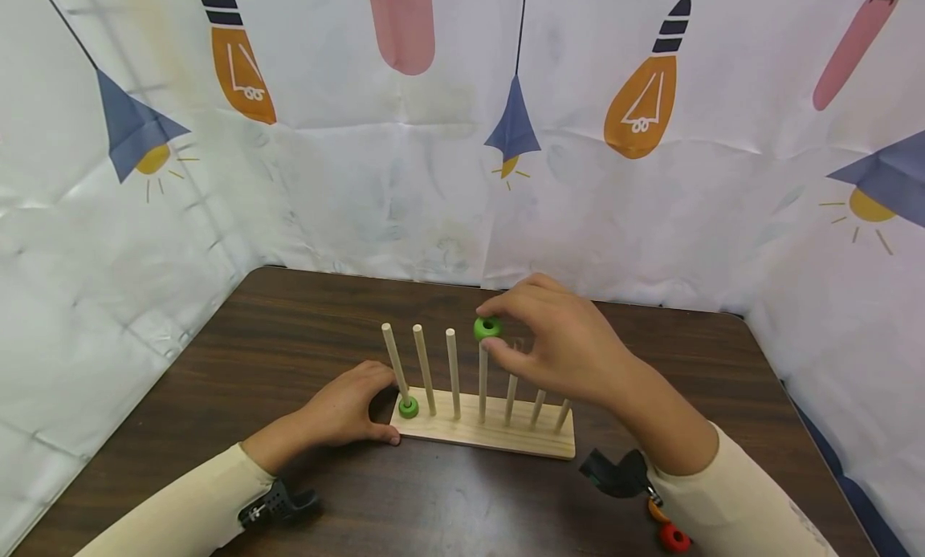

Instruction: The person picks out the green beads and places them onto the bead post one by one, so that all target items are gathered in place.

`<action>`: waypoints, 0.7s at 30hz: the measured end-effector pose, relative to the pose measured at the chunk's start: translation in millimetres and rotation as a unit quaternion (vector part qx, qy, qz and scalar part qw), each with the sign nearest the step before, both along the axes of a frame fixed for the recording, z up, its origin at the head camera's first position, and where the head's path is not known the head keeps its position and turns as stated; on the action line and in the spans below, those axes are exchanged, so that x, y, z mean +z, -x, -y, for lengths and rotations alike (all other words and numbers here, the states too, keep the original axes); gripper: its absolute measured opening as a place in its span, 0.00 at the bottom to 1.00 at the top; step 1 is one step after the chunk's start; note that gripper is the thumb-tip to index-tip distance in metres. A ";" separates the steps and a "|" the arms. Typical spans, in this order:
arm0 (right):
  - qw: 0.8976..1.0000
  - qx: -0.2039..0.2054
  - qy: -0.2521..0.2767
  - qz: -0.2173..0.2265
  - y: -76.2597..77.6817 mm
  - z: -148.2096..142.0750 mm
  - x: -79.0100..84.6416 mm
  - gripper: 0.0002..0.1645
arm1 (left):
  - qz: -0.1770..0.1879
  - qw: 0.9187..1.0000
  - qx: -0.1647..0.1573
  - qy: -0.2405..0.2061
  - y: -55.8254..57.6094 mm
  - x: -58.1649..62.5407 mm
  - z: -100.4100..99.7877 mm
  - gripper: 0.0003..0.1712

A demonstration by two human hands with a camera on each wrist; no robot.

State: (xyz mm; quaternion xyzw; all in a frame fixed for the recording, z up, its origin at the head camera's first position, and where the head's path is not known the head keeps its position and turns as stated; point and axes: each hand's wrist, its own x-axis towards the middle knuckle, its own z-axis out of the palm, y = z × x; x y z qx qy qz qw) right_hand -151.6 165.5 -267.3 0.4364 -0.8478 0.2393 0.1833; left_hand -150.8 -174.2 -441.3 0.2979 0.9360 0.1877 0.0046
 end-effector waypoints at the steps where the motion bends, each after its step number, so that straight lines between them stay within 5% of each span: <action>1: 1.000 -0.001 -0.001 0.002 0.1 0.8 0.1 0.21 | 0.001 1.000 0.000 0.000 0.0 0.0 0.0 0.37; 21: 1.000 0.010 -0.013 0.012 4.9 19.1 0.7 0.19 | 0.005 1.000 0.005 0.001 -0.3 -0.2 -0.2 0.37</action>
